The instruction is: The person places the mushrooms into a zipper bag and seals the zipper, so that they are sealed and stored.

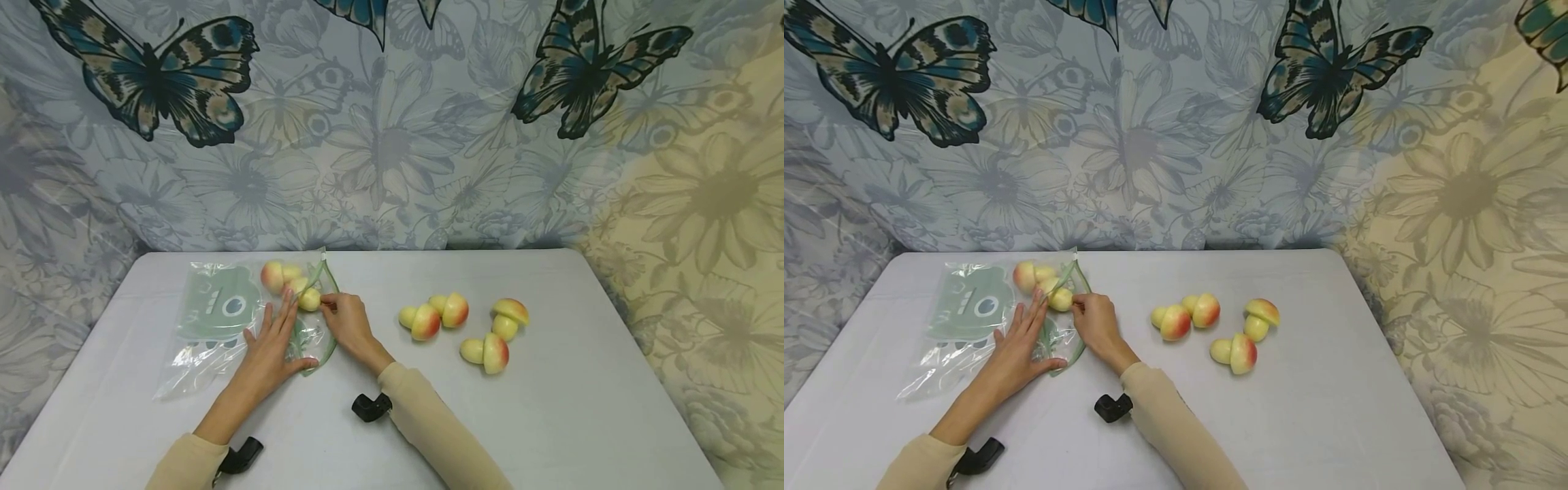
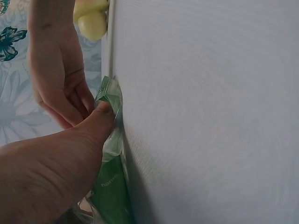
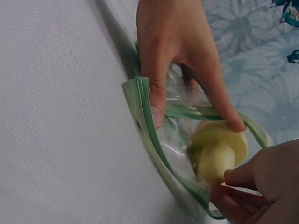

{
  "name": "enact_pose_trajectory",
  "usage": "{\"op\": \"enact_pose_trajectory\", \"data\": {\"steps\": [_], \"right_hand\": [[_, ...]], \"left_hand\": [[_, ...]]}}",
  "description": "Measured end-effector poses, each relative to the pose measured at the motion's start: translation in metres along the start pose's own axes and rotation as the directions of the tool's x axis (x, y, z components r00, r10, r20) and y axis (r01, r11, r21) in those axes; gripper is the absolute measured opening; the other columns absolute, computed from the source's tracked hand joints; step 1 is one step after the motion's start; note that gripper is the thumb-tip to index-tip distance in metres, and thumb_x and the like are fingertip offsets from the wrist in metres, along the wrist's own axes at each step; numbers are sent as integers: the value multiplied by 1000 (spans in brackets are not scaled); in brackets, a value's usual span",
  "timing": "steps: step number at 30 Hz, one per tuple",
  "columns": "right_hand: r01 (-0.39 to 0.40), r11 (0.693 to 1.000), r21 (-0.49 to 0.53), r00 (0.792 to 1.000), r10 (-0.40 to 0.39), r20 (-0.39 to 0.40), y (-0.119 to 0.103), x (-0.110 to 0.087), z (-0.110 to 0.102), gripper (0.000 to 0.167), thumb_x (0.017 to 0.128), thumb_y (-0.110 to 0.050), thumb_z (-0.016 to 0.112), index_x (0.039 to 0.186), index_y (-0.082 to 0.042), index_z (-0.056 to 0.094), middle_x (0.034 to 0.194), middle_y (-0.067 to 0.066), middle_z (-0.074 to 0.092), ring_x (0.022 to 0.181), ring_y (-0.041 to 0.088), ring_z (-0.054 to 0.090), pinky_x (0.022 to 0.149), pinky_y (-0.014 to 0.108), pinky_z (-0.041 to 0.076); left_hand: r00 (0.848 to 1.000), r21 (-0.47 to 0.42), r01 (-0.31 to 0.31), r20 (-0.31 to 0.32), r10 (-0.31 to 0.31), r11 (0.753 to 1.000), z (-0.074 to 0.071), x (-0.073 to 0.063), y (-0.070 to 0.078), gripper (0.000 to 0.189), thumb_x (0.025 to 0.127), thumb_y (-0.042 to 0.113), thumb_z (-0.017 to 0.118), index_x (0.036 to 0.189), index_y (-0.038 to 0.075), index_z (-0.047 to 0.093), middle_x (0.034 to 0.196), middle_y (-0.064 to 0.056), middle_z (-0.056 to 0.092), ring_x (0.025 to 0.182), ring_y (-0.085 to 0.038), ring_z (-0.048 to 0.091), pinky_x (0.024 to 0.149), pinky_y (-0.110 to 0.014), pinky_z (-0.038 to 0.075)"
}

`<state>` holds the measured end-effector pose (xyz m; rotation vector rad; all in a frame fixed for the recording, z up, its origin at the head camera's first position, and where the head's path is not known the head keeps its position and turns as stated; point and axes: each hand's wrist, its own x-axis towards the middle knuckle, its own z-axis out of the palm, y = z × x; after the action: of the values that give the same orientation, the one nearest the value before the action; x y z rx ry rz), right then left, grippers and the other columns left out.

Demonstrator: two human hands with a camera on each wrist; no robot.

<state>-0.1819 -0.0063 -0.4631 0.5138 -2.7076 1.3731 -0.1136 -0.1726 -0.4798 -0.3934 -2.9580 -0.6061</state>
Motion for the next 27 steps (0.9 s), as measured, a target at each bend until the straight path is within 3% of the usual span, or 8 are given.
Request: {"op": "enact_pose_trajectory", "data": {"steps": [10,15,27], "right_hand": [[-9,1000,-15,1000,9,-26,-10,-11,-18,18,90,-4,68,106,0,75,102,11,74,88,18,72,74,22,56],[4,1000,29,1000,-3,-29,-15,-18,-35,18,90,-1,67,107,0,74,104,11,74,93,19,71,75,21,56],[123,992,35,990,-120,-78,-23,-29,-82,19,88,0,70,107,0,74,104,10,73,92,21,72,76,22,56]], "left_hand": [[1000,-13,1,-10,-1,1000,1,0,0,120,70,43,85,158,9,11,165,-7,2,141,-55,14,87,-88,16],[1000,-15,4,-11,-4,1000,0,0,-1,122,68,43,86,158,10,10,165,-6,1,141,-55,14,86,-88,17],[1000,-26,9,18,-9,1000,-1,1,0,121,71,44,84,158,8,10,165,-5,-2,142,-54,12,87,-88,14]]}}
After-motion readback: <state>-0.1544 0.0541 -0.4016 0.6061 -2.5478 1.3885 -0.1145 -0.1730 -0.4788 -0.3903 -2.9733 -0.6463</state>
